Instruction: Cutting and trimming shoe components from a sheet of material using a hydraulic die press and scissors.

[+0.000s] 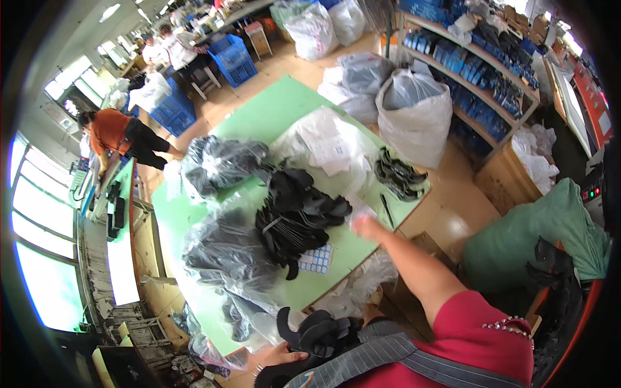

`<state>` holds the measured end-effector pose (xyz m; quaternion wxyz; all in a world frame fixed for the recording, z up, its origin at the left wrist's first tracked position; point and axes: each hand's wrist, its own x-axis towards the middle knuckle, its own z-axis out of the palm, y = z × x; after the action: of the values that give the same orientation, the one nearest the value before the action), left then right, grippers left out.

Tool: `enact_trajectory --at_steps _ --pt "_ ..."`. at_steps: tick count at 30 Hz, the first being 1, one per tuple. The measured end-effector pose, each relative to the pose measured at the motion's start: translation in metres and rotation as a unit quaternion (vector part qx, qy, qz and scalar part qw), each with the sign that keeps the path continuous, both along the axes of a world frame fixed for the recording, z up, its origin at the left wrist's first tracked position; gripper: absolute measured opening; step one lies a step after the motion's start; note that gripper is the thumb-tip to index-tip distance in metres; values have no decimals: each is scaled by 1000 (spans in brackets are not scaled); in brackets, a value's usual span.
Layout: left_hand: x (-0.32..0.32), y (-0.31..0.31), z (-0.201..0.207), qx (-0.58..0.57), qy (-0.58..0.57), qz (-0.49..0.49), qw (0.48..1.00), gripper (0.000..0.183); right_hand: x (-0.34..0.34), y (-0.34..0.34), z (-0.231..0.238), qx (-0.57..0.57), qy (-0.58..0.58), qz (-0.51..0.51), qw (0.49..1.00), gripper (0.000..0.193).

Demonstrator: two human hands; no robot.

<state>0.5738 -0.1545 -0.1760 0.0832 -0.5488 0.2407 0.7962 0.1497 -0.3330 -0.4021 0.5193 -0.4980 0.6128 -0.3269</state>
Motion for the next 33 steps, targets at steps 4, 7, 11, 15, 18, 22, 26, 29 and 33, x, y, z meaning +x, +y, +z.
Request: enact_trajectory --at_steps 4,7,11,15,18,22,26,29,33 --pt "-6 -4 51 -49 23 23 998 69 149 142 104 182 -38 396 899 27" --pt "-6 -3 62 -95 65 -2 993 73 165 168 181 193 -212 404 869 28" --pt "8 6 63 -110 80 29 990 89 189 181 212 158 -281 370 871 25" --pt "24 16 27 -127 145 27 981 78 196 180 225 131 -355 314 871 23" --pt "13 12 62 -43 200 39 978 59 201 154 215 185 -326 256 891 27" --pt "13 4 64 -73 204 37 975 65 217 116 290 -118 217 513 822 35" --pt "17 19 46 -169 139 37 975 70 184 190 252 -40 -275 375 885 34" --pt "17 18 58 -196 86 -32 976 70 154 240 318 457 -378 -162 789 28" --pt "-13 -4 95 -269 215 -46 938 73 96 247 332 385 -590 10 710 21"
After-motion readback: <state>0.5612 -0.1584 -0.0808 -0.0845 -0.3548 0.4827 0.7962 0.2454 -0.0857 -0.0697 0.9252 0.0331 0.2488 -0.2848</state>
